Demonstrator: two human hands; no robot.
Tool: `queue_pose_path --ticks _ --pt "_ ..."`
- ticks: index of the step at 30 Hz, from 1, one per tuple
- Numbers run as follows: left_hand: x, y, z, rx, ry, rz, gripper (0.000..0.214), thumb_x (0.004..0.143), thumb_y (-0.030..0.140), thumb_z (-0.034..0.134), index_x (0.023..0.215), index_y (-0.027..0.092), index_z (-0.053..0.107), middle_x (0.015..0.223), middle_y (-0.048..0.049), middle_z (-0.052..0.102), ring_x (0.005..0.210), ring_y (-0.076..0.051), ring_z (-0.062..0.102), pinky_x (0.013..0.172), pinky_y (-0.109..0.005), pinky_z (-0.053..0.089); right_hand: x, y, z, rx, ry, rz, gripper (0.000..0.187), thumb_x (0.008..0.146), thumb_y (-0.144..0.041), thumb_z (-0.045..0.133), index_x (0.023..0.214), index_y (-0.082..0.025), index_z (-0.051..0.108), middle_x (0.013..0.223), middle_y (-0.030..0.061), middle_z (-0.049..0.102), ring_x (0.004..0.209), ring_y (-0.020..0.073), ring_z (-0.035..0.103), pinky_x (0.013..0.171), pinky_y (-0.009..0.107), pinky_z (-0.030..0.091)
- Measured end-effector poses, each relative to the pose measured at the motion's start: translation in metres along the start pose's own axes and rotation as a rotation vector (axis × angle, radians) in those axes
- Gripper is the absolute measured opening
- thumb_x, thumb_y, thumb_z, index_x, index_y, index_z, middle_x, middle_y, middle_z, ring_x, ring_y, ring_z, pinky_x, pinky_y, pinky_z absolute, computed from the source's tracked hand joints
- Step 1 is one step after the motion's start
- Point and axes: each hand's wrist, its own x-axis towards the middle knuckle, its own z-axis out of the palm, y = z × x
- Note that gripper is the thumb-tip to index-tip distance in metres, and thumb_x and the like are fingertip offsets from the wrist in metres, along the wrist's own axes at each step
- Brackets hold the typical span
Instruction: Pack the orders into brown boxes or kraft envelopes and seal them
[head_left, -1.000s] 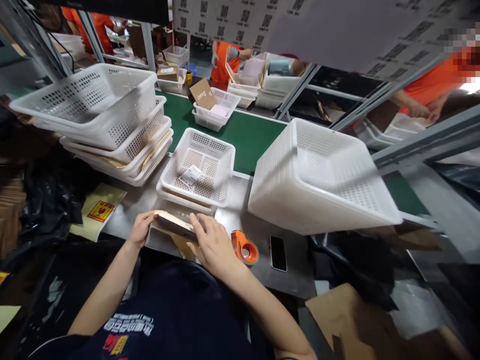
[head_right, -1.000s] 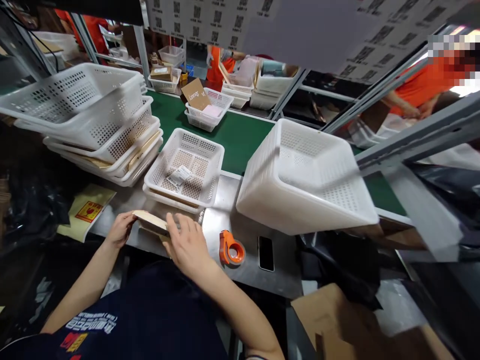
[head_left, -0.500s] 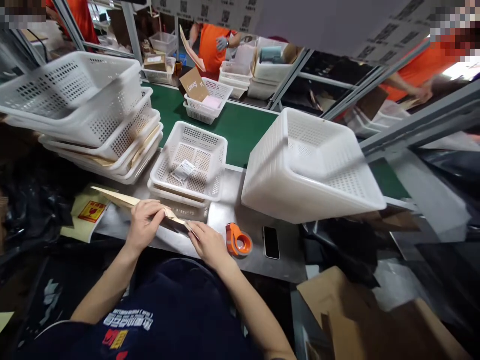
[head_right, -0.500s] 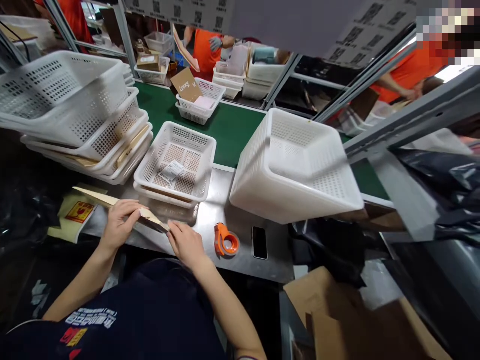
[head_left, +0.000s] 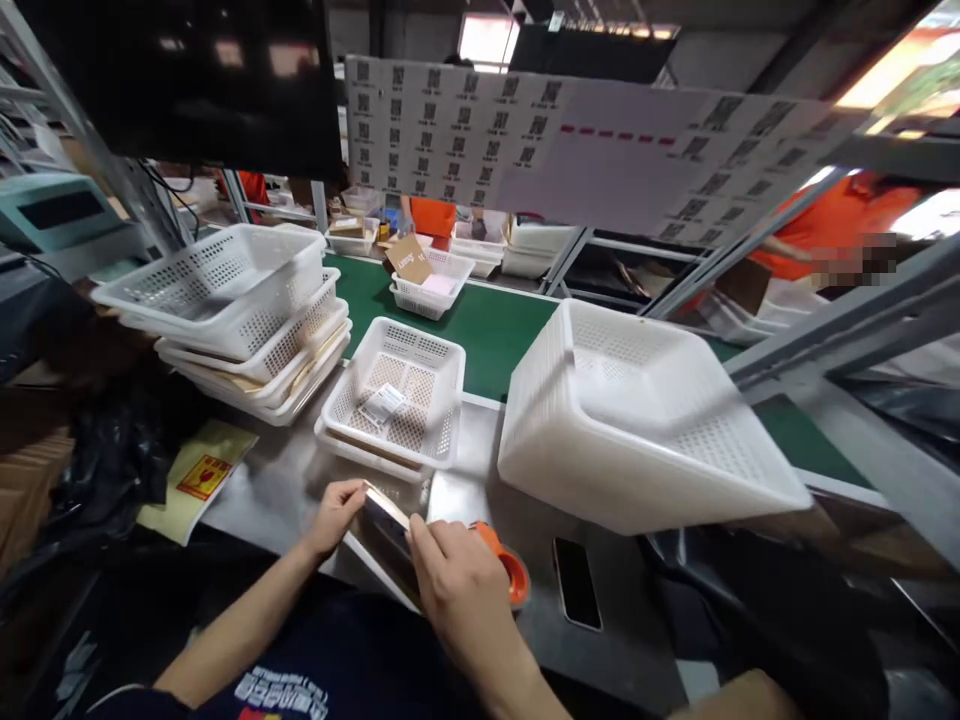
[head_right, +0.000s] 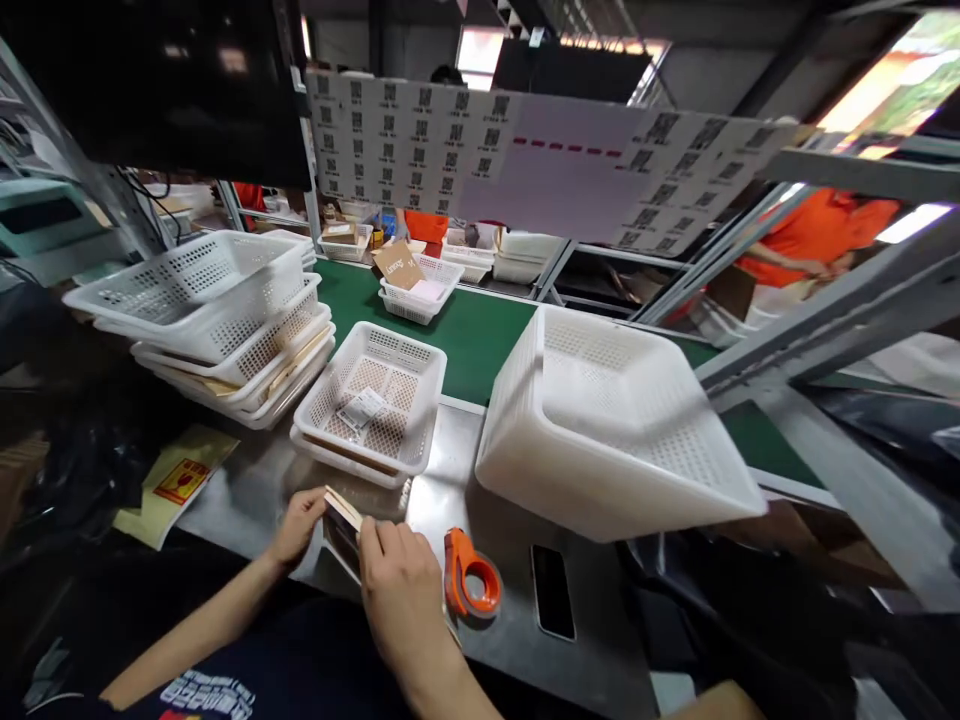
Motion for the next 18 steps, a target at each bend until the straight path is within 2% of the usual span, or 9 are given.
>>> queue_pose_path --ticks 2,4,7,8,10,12,14,16,18 --pt "-0.001 -0.031 0.018 -0.139 0.139 -0.101 0.052 0.073 0.074 0.073 0.063 0.023 0.068 0.067 -0.0066 0.069 0.068 -0.025 0.064 0.068 -0.039 0.055 -0.008 0.000 0.030 -0.053 -0.043 0.024 0.022 0.101 -0.013 0.055 0.110 -0.018 0.075 0.072 0.0034 0.066 0.064 0.0182 0.059 0.062 0.031 0.043" --pt "-0.003 -0.055 0.028 -0.295 0.272 -0.185 0.052 0.065 0.075 0.076 0.070 0.024 0.070 0.073 -0.0066 0.073 0.075 -0.027 0.069 0.075 -0.041 0.059 -0.016 0.005 0.055 -0.054 -0.068 0.041 0.022 0.100 -0.015 0.058 0.113 -0.020 0.075 0.082 0.0059 0.071 0.072 0.0195 0.064 0.066 0.030 0.048" --pt "-0.004 -0.070 0.029 -0.332 0.365 -0.162 0.053 0.063 0.076 0.076 0.078 0.026 0.071 0.082 -0.0083 0.076 0.087 -0.031 0.073 0.087 -0.047 0.060 -0.026 0.020 0.070 0.010 -0.090 0.014 0.034 0.097 -0.027 0.065 0.131 -0.024 0.070 0.127 0.0164 0.072 0.108 0.0307 0.071 0.084 0.041 0.058" --pt "-0.004 -0.070 0.026 -0.283 0.361 -0.120 0.052 0.066 0.077 0.073 0.076 0.026 0.071 0.083 -0.0094 0.076 0.088 -0.032 0.073 0.087 -0.048 0.060 -0.028 0.027 0.068 0.047 -0.125 0.008 0.042 0.096 -0.030 0.067 0.138 -0.025 0.066 0.136 0.0175 0.069 0.114 0.0326 0.071 0.087 0.044 0.060" --pt "-0.003 -0.068 0.019 -0.173 0.323 -0.043 0.050 0.074 0.077 0.066 0.071 0.028 0.069 0.081 -0.0114 0.075 0.084 -0.033 0.073 0.082 -0.049 0.060 -0.030 0.040 0.060 0.105 -0.255 0.028 0.049 0.096 -0.031 0.066 0.144 -0.026 0.061 0.129 0.0152 0.075 0.105 0.0304 0.076 0.079 0.040 0.062" --pt "-0.001 -0.064 0.012 -0.105 0.274 -0.001 0.049 0.078 0.075 0.063 0.065 0.028 0.068 0.077 -0.0117 0.073 0.079 -0.033 0.071 0.076 -0.049 0.059 -0.026 0.049 0.050 0.114 -0.433 0.068 0.037 0.095 -0.022 0.062 0.131 -0.026 0.069 0.100 0.0080 0.082 0.081 0.0262 0.078 0.064 0.033 0.058" --pt "0.003 -0.055 0.002 -0.073 0.258 0.017 0.046 0.079 0.070 0.065 0.062 0.027 0.066 0.073 -0.0101 0.071 0.077 -0.031 0.069 0.075 -0.048 0.058 -0.017 0.049 0.040 0.107 -0.572 0.097 0.027 0.093 -0.014 0.057 0.108 -0.026 0.076 0.080 0.0039 0.080 0.067 0.0242 0.075 0.058 0.029 0.051" --pt "0.008 -0.038 -0.009 -0.023 0.276 0.040 0.044 0.082 0.066 0.065 0.062 0.026 0.066 0.072 -0.0081 0.069 0.079 -0.031 0.068 0.080 -0.047 0.057 -0.005 0.043 0.037 0.186 -0.612 0.120 0.027 0.094 -0.012 0.053 0.099 -0.026 0.076 0.076 0.0031 0.079 0.066 0.0221 0.075 0.060 0.027 0.050" --pt "0.013 -0.013 -0.020 0.027 0.310 0.080 0.040 0.085 0.061 0.065 0.069 0.025 0.069 0.081 -0.0077 0.071 0.090 -0.031 0.068 0.092 -0.048 0.055 0.006 0.035 0.041 0.382 -0.570 0.155 0.030 0.097 -0.013 0.051 0.109 -0.026 0.076 0.085 0.0027 0.081 0.074 0.0201 0.076 0.068 0.026 0.053"
